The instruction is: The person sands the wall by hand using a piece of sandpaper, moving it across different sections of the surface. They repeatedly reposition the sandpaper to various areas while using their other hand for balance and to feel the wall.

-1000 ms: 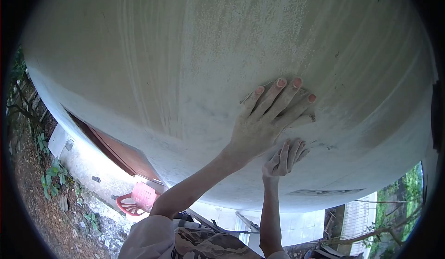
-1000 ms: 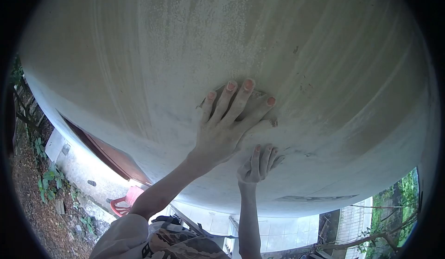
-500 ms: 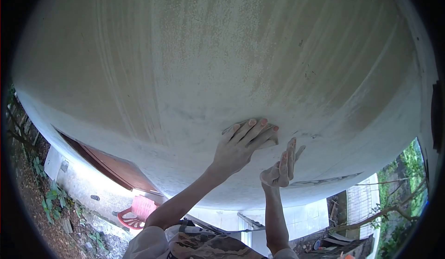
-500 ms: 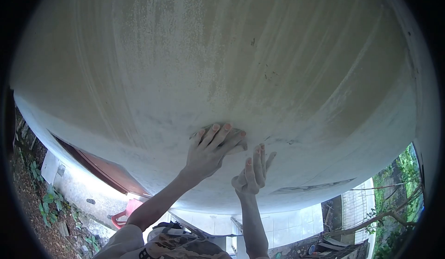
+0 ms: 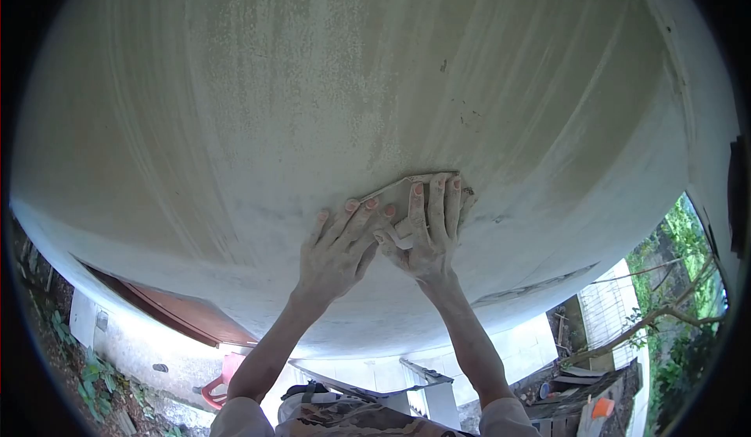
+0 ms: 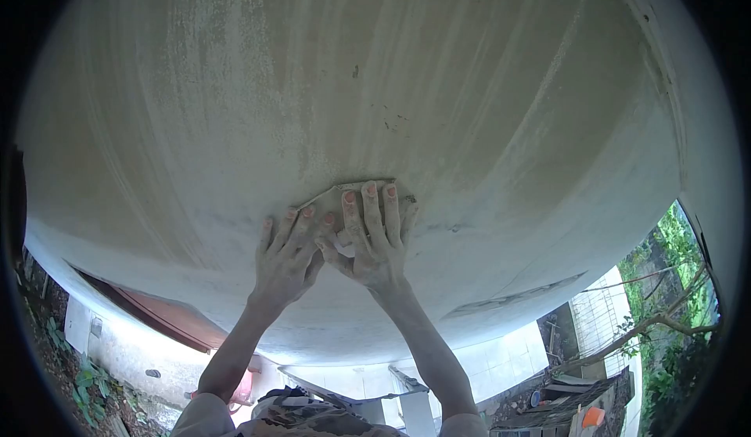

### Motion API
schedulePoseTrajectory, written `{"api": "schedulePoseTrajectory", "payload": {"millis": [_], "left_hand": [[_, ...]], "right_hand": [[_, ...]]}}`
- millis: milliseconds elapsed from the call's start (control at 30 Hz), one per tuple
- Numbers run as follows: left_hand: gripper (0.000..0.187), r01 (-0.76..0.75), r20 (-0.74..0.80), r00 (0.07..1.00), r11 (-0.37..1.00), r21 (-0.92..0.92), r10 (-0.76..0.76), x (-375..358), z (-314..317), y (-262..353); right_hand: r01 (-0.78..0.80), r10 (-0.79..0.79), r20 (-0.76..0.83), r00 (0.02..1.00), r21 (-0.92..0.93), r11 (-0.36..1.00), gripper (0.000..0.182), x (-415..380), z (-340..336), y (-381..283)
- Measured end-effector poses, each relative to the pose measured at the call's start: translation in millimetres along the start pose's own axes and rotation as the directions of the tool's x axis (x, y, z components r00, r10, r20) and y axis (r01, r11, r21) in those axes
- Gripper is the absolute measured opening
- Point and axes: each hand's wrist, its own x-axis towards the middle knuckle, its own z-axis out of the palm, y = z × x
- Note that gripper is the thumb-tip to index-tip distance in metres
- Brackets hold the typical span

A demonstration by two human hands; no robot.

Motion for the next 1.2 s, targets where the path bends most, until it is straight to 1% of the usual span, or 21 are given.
{"api": "schedulePoseTrajectory", "payload": {"millis": [67, 133, 167, 233, 267, 333, 433, 467, 567, 667, 733, 800, 833, 900, 933, 967, 1033, 1133, 1200], "left_hand": [[0.048, 0.021, -0.072, 0.997, 0.999, 0.049, -0.017, -18, -1, -16], [0.050, 0.159, -0.026, 0.987, 0.986, 0.054, -0.158, -27, -12, -23], [0.051, 0.222, -0.001, 0.975, 0.973, 0.057, -0.222, -29, -15, -25], [0.051, 0.272, -0.029, 0.962, 0.962, 0.034, -0.271, -36, -13, -28], [0.050, 0.298, -0.041, 0.954, 0.954, 0.023, -0.297, -39, -13, -31], [0.050, 0.301, -0.043, 0.953, 0.954, 0.019, -0.300, -44, -10, -32], [0.050, 0.308, -0.051, 0.951, 0.951, 0.018, -0.306, -52, -7, -33], [0.051, 0.310, -0.052, 0.950, 0.951, 0.015, -0.309, -54, -6, -33], [0.052, 0.305, -0.078, 0.950, 0.952, 0.016, -0.303, -56, 0, -31], [0.051, 0.334, -0.127, 0.935, 0.943, -0.002, -0.331, -57, 8, -26], [0.052, 0.351, -0.126, 0.928, 0.936, -0.013, -0.349, -57, 9, -23], [0.052, 0.359, -0.121, 0.926, 0.933, -0.015, -0.358, -59, 10, -21], [0.052, 0.360, -0.115, 0.926, 0.933, -0.012, -0.359, -61, 10, -21], [0.053, 0.365, -0.104, 0.926, 0.931, 0.002, -0.363, -65, 10, -23], [0.053, 0.374, -0.095, 0.924, 0.927, 0.010, -0.371, -68, 10, -22], [0.053, 0.387, -0.081, 0.920, 0.922, 0.018, -0.384, -71, 10, -21], [0.056, 0.426, -0.053, 0.904, 0.905, 0.023, -0.424, -69, 8, -17], [0.060, 0.481, -0.026, 0.876, 0.876, 0.009, -0.481, -64, 6, -8], [0.063, 0.519, -0.025, 0.854, 0.855, -0.012, -0.519, -59, 6, -2]], "right_hand": [[-0.077, 0.076, -0.022, 0.997, -0.052, 0.996, 0.070, 4, 4, -13], [-0.148, 0.143, -0.046, 0.989, -0.132, 0.980, 0.074, 11, 9, -25], [-0.159, 0.152, -0.061, 0.986, -0.139, 0.977, 0.074, 14, 10, -27], [-0.190, 0.176, -0.098, 0.979, -0.158, 0.969, 0.074, 19, 14, -28], [-0.167, 0.152, -0.096, 0.984, -0.178, 0.970, 0.070, 19, 15, -24], [-0.112, 0.097, -0.080, 0.992, -0.210, 0.971, 0.062, 15, 12, -11], [0.013, -0.060, -0.186, 0.981, -0.249, 0.968, 0.044, 17, 6, 20], [-0.019, -0.035, -0.263, 0.964, -0.198, 0.980, 0.034, 24, 4, 22], [-0.153, 0.108, -0.375, 0.920, -0.091, 0.984, 0.033, 27, 10, 18], [-0.202, 0.174, -0.215, 0.961, -0.114, 0.973, 0.035, -6, 27, -19], [0.011, -0.019, -0.040, 0.999, -0.197, 0.980, 0.037, -43, 37, -38], [0.169, -0.170, 0.008, 0.985, -0.184, 0.968, 0.038, -71, 44, -31], [0.248, -0.246, 0.031, 0.969, -0.174, 0.953, 0.038, -73, 40, -26], [0.109, -0.118, -0.021, 0.993, -0.254, 0.961, 0.041, -51, 20, -4], [-0.050, 0.015, -0.143, 0.990, -0.245, 0.968, 0.042, -29, 10, 14], [-0.206, 0.148, -0.256, 0.955, -0.217, 0.954, 0.043, -7, 0, 30], [-0.364, 0.305, -0.344, 0.888, -0.121, 0.924, 0.044, 22, -18, 48], [-0.460, 0.438, -0.419, 0.795, 0.055, 0.886, 0.043, 21, -3, 27], [-0.362, 0.339, -0.314, 0.887, -0.017, 0.932, 0.041, -14, 19, -3]]}}
